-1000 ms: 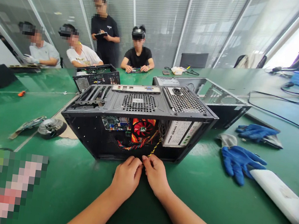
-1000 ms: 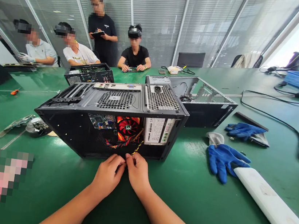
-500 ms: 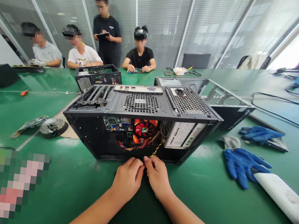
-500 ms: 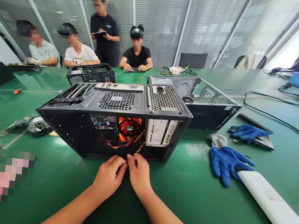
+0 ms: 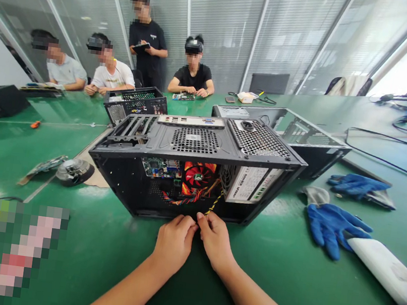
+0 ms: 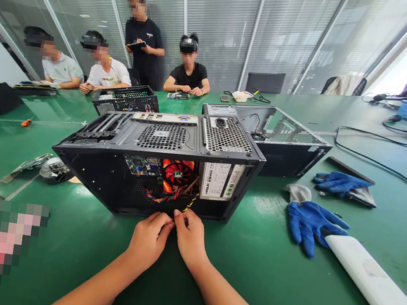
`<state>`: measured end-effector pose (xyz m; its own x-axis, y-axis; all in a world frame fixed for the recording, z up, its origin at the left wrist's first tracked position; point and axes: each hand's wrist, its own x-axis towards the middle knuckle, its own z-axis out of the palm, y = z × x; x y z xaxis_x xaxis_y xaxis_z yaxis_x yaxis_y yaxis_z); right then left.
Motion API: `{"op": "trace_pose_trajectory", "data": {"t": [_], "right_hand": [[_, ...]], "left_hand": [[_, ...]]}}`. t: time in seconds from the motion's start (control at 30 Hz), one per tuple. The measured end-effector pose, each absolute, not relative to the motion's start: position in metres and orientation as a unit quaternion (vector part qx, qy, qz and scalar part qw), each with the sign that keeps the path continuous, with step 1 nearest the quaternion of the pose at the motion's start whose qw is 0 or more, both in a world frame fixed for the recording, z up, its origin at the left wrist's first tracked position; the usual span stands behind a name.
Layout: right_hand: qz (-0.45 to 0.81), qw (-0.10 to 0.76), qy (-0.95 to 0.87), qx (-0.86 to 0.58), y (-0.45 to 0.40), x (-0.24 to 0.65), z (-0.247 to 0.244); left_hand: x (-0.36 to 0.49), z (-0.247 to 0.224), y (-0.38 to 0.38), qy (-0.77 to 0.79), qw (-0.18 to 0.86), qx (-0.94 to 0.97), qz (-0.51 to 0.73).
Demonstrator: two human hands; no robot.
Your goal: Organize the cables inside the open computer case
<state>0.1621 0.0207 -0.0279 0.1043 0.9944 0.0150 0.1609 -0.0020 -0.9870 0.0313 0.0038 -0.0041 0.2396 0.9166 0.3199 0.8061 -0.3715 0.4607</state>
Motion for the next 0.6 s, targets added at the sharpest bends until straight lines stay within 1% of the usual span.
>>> {"op": "trace_pose_trajectory", "data": {"t": [0.27,0.6], "right_hand": [[0.462,0.498,-0.498,-0.539,0.0195,0.1617,-0.0286],[0.456,0.493,-0.492,-0.554,0.0189,0.1622,-0.0273]], "left_hand": [[0.0318,-0.0016,0.0052,0.547,0.091,0.784,0.279],[0.0310,-0.0027,0.0020,0.550,0.087,0.773,0.303]]}}
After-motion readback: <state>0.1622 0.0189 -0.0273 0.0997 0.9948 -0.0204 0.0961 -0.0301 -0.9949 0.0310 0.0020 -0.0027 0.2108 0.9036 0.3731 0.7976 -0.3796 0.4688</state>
